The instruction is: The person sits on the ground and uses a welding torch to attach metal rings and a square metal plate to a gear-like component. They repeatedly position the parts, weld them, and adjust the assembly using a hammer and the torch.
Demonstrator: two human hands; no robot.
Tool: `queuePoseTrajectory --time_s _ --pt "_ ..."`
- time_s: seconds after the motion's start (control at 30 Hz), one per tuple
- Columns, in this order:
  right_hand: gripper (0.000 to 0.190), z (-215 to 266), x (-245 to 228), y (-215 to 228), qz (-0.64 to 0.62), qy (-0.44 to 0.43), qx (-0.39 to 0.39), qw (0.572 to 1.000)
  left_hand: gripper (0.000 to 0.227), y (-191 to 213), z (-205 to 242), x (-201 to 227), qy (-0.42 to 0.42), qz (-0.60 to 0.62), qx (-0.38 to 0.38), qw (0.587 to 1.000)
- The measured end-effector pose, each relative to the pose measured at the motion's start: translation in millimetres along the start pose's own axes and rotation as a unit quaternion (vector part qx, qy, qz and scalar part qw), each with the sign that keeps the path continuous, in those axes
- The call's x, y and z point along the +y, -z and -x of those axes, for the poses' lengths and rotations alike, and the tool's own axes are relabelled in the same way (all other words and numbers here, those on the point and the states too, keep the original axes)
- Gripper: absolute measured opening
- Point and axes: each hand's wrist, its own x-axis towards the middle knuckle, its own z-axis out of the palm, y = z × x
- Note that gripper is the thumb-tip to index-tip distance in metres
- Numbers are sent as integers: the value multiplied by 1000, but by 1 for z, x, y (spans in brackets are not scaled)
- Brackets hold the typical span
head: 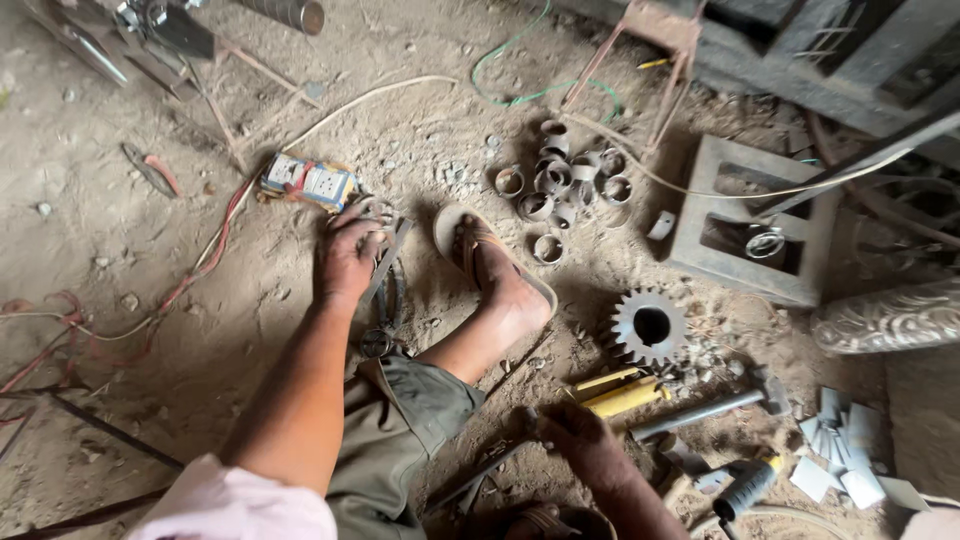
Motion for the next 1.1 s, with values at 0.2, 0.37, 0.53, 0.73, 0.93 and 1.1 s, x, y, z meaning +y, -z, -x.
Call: queuePoseTrajectory --time_s 0.2,0.37,0.53,0.73,0.93,1.1 --pt "34 22 -45 24 -204 199 85 955 18 34 20 168 -112 199 -126 965" --pt "41 90 -75 51 -276 238 58 929 22 69 66 272 -181 285 -300 892" --pt "47 132 -52 72 -223 219 28 950 16 66 101 307 -103 284 -492 817" --pt "37 129 -7 84 -159 104 32 981 17 30 142 300 -173 305 -509 787" --pt "29 85 -17 104 -128 101 118 980 53 -37 144 283 106 409 -486 765" --pt "30 27 -14 131 -207 120 193 952 36 -119 145 265 53 381 -407 829"
